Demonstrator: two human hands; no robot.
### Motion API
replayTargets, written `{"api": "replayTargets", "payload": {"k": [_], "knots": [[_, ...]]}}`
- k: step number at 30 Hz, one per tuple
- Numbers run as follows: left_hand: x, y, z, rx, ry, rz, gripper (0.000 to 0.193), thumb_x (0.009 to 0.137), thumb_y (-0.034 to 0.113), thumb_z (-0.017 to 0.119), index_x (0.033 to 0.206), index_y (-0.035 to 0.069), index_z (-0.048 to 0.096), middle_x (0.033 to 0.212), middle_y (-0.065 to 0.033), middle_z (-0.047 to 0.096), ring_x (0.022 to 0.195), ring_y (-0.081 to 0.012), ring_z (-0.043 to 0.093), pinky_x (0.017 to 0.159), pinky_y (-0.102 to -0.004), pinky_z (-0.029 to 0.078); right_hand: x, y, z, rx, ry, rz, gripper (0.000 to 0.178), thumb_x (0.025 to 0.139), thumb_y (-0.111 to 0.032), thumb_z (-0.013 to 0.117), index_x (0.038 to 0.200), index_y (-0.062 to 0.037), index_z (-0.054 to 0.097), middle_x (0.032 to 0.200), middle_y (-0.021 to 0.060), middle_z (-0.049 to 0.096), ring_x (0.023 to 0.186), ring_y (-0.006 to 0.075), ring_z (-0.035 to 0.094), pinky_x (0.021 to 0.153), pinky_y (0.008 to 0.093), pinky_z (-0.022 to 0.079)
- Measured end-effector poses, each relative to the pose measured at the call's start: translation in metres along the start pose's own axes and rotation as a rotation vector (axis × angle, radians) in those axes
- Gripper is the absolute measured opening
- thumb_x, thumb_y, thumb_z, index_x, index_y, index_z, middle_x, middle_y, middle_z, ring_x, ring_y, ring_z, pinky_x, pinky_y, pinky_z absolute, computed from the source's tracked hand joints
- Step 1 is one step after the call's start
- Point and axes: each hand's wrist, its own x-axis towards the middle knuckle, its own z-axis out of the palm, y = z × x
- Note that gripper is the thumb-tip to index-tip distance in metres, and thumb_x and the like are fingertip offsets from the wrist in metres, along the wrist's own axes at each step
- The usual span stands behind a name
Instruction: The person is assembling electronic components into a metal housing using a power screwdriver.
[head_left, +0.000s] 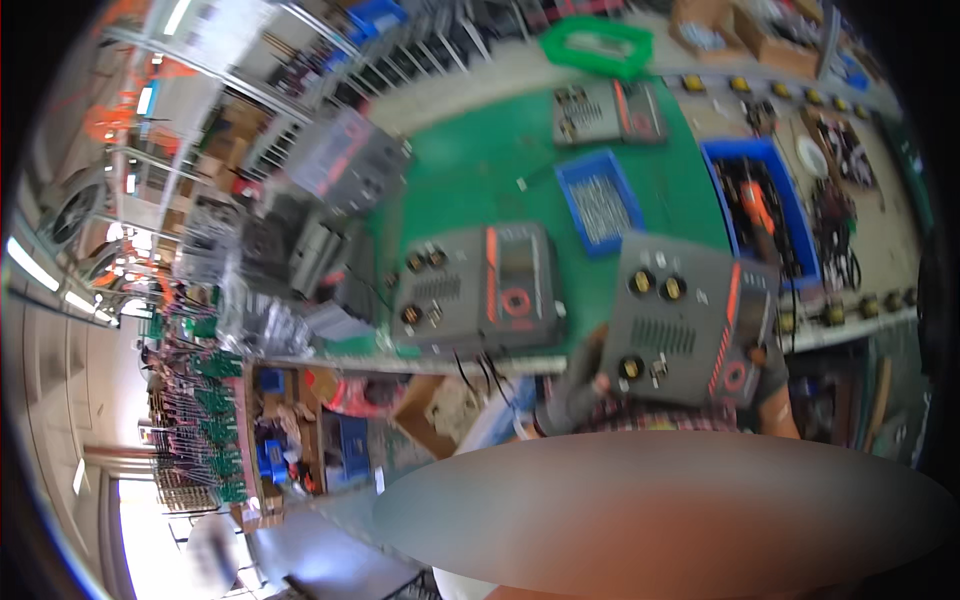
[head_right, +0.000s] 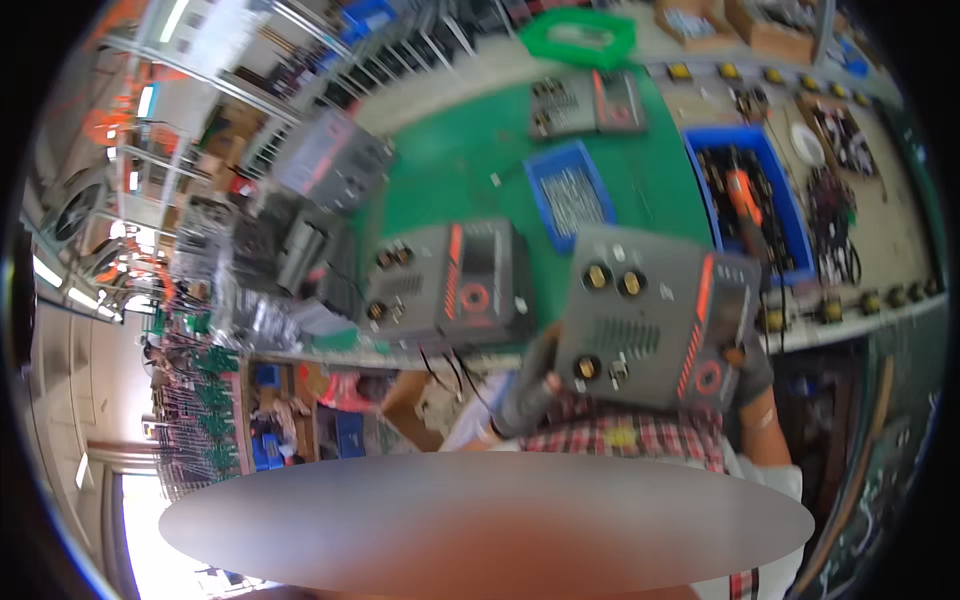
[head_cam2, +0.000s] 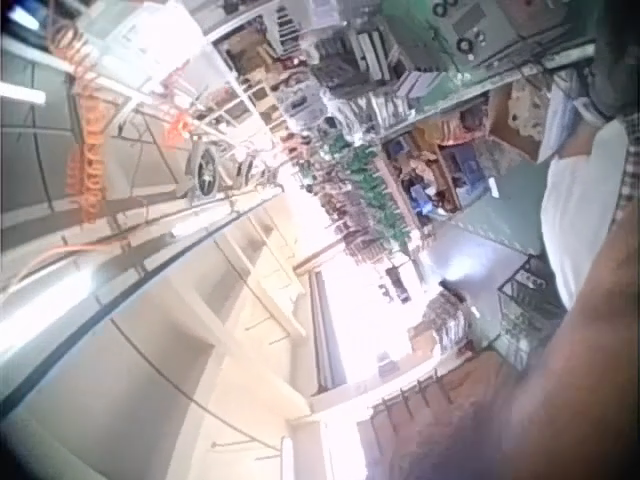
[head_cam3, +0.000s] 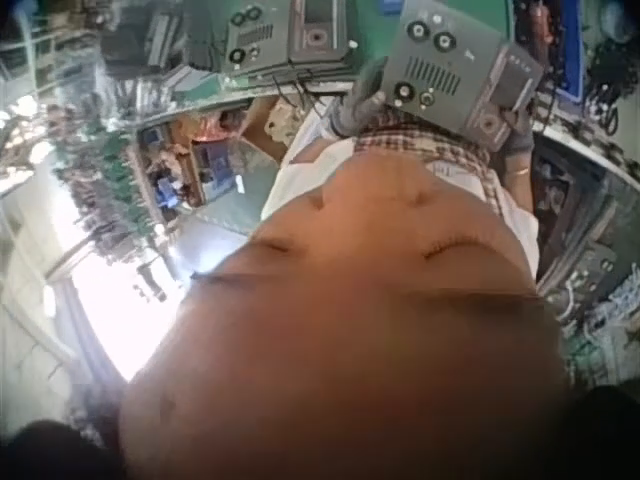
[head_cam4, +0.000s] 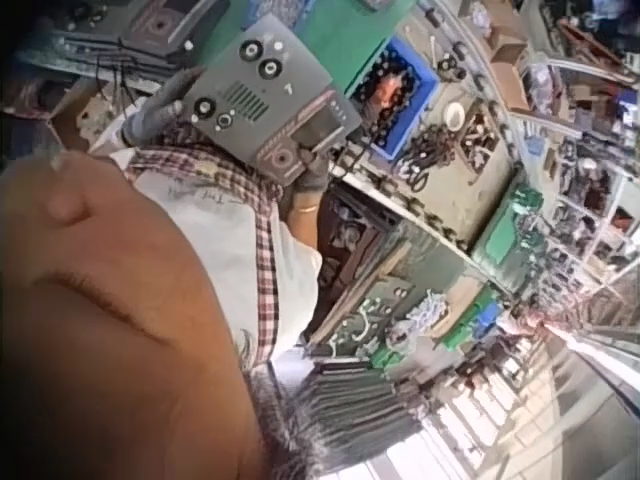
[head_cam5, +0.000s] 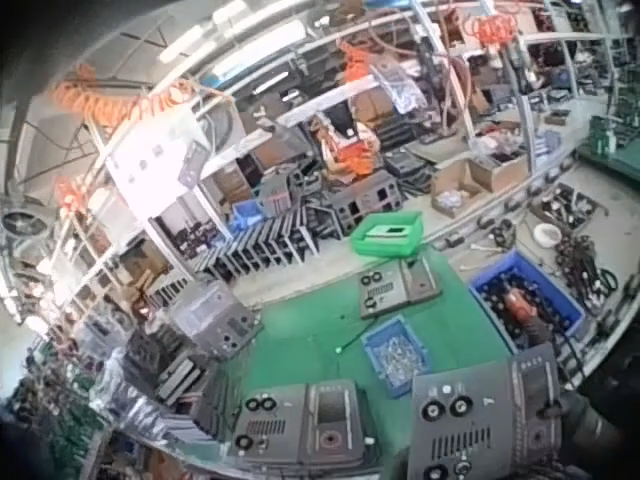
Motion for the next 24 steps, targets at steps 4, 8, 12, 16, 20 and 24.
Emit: {"api": "replayTargets", "payload": {"k": [4, 8, 12, 16, 20, 24], "knots": [[0.005, 0.029, 0.001, 0.277, 0.142, -0.034, 0.060, 0.087, 0.031, 0.045, 0.127, -0.005, 0.020, 0.108, -0.0182, 0.048, 0.089, -0.0207, 0.050, 0.075, -0.0294, 0.041, 0.011, -0.007, 0.032, -0.083, -0.033, -0.026, 0.064, 0.064, -0.016, 0.068, 0.120, 0.0011, 0.040, 0.112, 0.0142, 0.052, 0.096, 0.0257, 0.055, 0.082, 0.0370, 0.048], [-0.011, 0.068, -0.005, 0.629, 0.361, 0.417, 0.050, 0.087, 0.026, 0.045, 0.123, -0.004, 0.029, 0.097, -0.0219, 0.053, 0.087, -0.0320, 0.056, 0.074, -0.0358, 0.043, 0.026, -0.012, 0.109, -0.139, -0.002, -0.109, 0.056, 0.072, -0.017, 0.063, 0.119, 0.0013, 0.039, 0.109, 0.0131, 0.053, 0.093, 0.0238, 0.056, 0.079, 0.0353, 0.048], [-0.037, 0.121, -0.054, 1.046, 0.667, 0.420, 0.052, 0.086, 0.037, 0.042, 0.119, -0.002, 0.038, 0.082, -0.0248, 0.057, 0.076, -0.0402, 0.057, 0.063, -0.0412, 0.045, 0.078, 0.004, 0.174, -0.358, 0.021, -0.270, 0.053, 0.076, -0.016, 0.058, 0.122, -0.0008, 0.036, 0.106, 0.0113, 0.052, 0.091, 0.0178, 0.056, 0.077, 0.0296, 0.048], [-0.052, 0.155, -0.111, 1.459, 0.879, 0.308, 0.053, 0.084, 0.044, 0.040, 0.115, 0.002, 0.045, 0.079, -0.0243, 0.058, 0.075, -0.0410, 0.056, 0.063, -0.0454, 0.044, 0.140, 0.045, 0.210, -0.377, -0.090, -0.236, 0.052, 0.076, -0.014, 0.057, 0.122, -0.0017, 0.035, 0.107, 0.0099, 0.051, 0.091, 0.0160, 0.055, 0.075, 0.0279, 0.048], [-0.052, 0.155, -0.162, 1.517, 0.918, 0.062, 0.050, 0.084, 0.046, 0.038, 0.106, 0.003, 0.049, 0.082, -0.0249, 0.058, 0.079, -0.0412, 0.055, 0.070, -0.0470, 0.043, 0.189, 0.084, 0.217, -0.475, -0.116, -0.189, 0.051, 0.077, -0.020, 0.057, 0.120, -0.0010, 0.037, 0.103, 0.0118, 0.053, 0.091, 0.0169, 0.055, 0.072, 0.0280, 0.048], [-0.050, 0.127, -0.201, 1.733, 0.859, -0.120, 0.051, 0.082, 0.051, 0.036, 0.097, 0.006, 0.055, 0.093, -0.0210, 0.057, 0.087, -0.0372, 0.055, 0.074, -0.0453, 0.042, 0.204, 0.109, 0.198, -0.910, -0.007, -0.172, 0.056, 0.076, -0.028, 0.058, 0.120, 0.0001, 0.038, 0.106, 0.0153, 0.053, 0.094, 0.0215, 0.055, 0.076, 0.0296, 0.047]]}}
